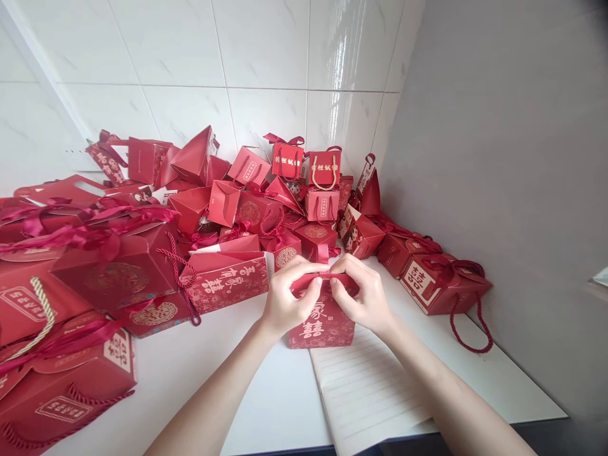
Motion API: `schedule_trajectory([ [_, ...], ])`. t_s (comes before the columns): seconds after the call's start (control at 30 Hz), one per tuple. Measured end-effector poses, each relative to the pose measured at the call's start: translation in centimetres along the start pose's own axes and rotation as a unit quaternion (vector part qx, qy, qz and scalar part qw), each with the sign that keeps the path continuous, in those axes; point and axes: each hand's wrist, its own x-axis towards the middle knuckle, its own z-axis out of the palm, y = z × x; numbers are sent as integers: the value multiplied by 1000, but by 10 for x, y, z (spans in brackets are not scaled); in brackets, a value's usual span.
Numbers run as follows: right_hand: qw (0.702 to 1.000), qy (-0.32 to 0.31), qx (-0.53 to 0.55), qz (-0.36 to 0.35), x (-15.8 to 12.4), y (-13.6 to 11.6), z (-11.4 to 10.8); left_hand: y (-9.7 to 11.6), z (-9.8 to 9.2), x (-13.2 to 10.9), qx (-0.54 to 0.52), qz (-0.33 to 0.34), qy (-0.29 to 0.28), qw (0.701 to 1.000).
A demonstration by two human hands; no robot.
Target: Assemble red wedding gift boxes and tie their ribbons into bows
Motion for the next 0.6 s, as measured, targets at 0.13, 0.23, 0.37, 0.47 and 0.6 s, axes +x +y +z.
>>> schedule_trajectory([
  [0.13,1000,-1,-1,-1,0,0,0,1,0,-1,3,-15,7,1000],
  [0.23,1000,1,-1,0,0,1,0,1,0,-1,-22,-26,6,999],
  [0.37,1000,2,-4,1,0,1,0,-1,-1,-1,-40,-16,1,999],
  [0.47,1000,4,-6,3,0,0,0,-1,0,-1,-38,1,-1,999],
  [0.6,1000,5,-3,1,0,0,0,-2,0,-1,-21,10,2,1000],
])
